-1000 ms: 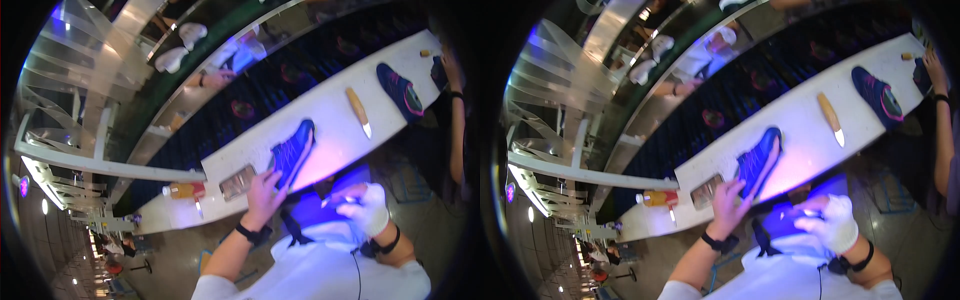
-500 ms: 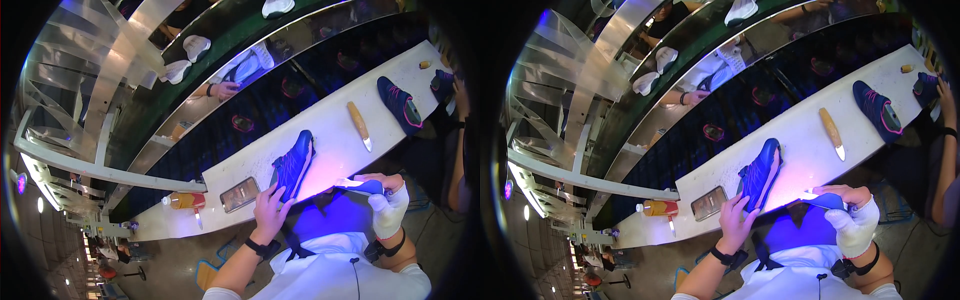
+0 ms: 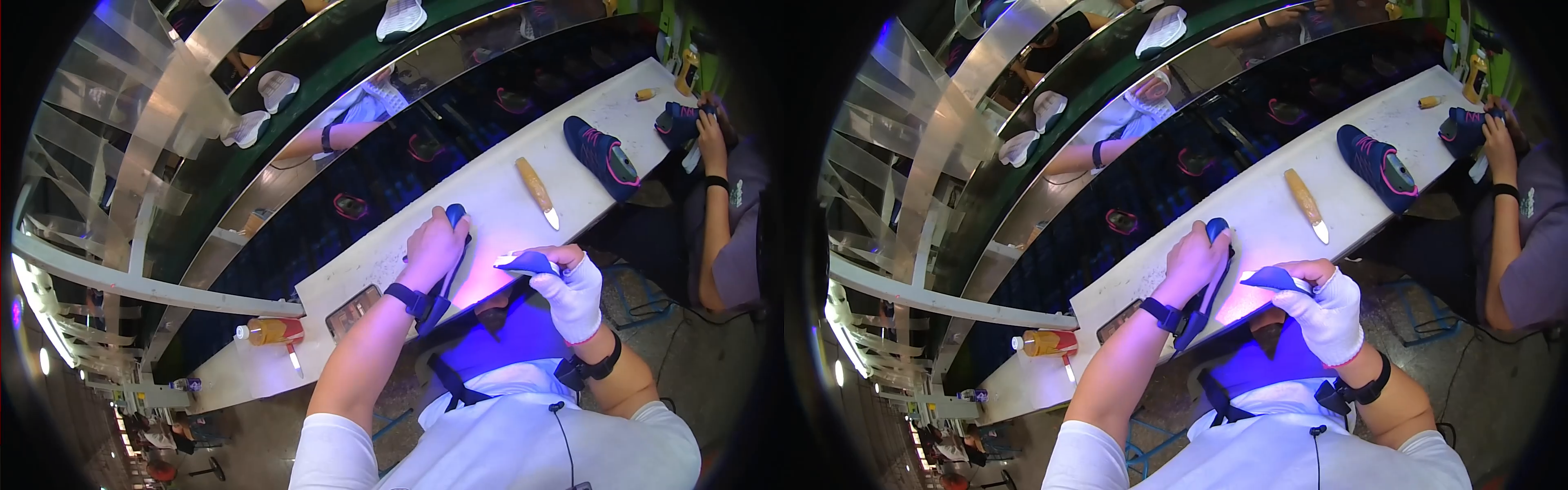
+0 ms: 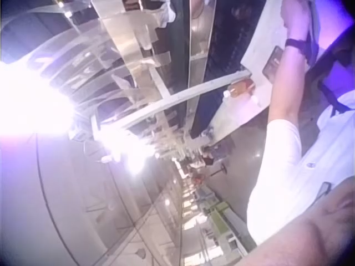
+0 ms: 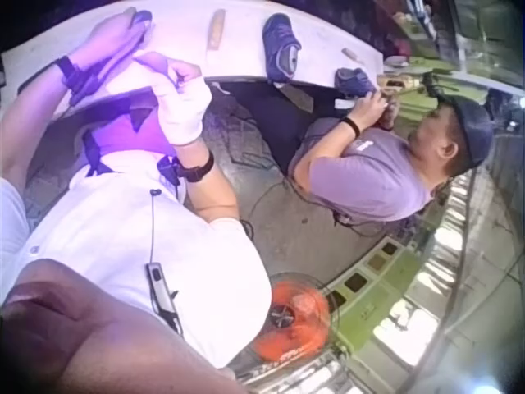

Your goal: Checking and assembling shoe components on a factory production line.

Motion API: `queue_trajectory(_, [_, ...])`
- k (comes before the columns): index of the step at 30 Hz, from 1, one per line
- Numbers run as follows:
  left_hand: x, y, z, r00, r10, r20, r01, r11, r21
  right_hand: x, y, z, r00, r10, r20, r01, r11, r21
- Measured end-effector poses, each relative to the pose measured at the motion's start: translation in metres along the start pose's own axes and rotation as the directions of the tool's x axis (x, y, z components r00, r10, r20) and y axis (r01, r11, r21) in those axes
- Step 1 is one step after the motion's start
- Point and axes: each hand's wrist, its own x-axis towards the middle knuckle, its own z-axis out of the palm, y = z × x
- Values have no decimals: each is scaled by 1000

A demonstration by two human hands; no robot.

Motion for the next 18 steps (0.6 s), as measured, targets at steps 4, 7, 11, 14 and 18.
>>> queue_trajectory(4, [-43,-2,-5,953,97,-286,-205,904,-375,-5,6,-16,999,-20,-41,17,997,-70])
queue_trajectory(7, [-94,-32,10,758,242,-606,-636,481,-603,-12,10,-19,983,-35,-179,29,999,-37])
queue_trajectory(11, [-125,-36,29,715,258,-650,-668,523,-529,6,21,-18,983,34,-179,-26,999,46])
queue_trajectory(14, [-125,-31,25,589,314,-744,-804,316,-504,18,-2,-10,980,26,199,-50,992,118])
queue_trajectory(18, [-146,-27,0,606,391,-692,-753,562,-342,12,-16,22,915,153,374,-202,975,97])
